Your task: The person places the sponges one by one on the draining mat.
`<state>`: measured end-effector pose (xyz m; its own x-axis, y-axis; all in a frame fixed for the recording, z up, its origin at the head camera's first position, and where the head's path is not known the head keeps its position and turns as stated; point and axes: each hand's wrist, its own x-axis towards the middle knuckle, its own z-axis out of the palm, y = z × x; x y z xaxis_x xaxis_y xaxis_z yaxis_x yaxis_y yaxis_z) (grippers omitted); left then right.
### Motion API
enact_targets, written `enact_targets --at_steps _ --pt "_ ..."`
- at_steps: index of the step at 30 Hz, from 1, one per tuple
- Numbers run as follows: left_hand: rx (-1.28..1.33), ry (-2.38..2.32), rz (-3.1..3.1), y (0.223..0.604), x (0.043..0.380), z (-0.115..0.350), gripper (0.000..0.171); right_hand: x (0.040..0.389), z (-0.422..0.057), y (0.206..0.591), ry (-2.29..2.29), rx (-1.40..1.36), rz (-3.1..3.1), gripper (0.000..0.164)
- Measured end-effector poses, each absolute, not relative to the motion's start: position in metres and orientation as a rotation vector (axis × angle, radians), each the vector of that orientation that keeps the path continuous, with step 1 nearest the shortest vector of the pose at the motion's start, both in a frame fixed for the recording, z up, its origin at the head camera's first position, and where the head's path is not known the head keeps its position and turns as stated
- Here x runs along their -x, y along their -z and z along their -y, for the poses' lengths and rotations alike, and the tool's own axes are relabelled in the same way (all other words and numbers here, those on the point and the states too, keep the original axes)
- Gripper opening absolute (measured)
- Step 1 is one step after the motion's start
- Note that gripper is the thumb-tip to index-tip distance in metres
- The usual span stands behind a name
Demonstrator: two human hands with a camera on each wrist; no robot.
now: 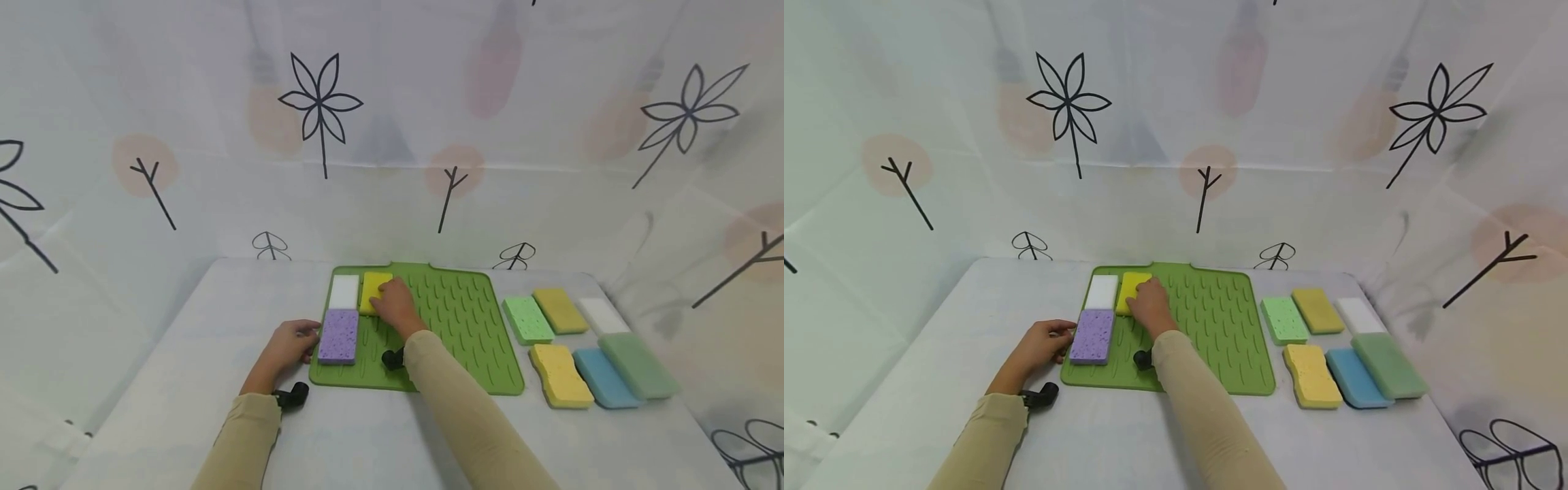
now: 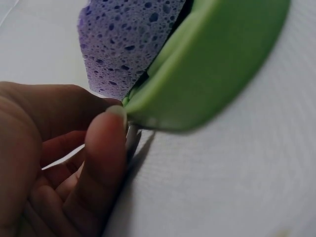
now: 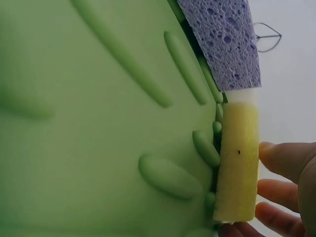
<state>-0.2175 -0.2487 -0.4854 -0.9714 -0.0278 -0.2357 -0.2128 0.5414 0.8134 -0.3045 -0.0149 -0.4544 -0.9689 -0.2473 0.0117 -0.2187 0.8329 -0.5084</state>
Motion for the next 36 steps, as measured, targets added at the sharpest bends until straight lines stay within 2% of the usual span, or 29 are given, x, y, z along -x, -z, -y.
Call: enact_targets --at_steps 10,20,36 --pt "0.183 -1.405 -2.589 0.487 0.218 0.248 0.042 0.298 0.001 0.45 0.929 0.404 -2.912 0.045" --pt "0.172 -1.366 -2.611 0.487 0.217 0.249 0.043 0.295 -0.018 0.441 0.945 0.474 -2.965 0.036" --pt "0.126 -1.386 -2.617 0.486 0.215 0.249 0.044 0.288 -0.051 0.444 0.974 0.413 -3.01 0.036"
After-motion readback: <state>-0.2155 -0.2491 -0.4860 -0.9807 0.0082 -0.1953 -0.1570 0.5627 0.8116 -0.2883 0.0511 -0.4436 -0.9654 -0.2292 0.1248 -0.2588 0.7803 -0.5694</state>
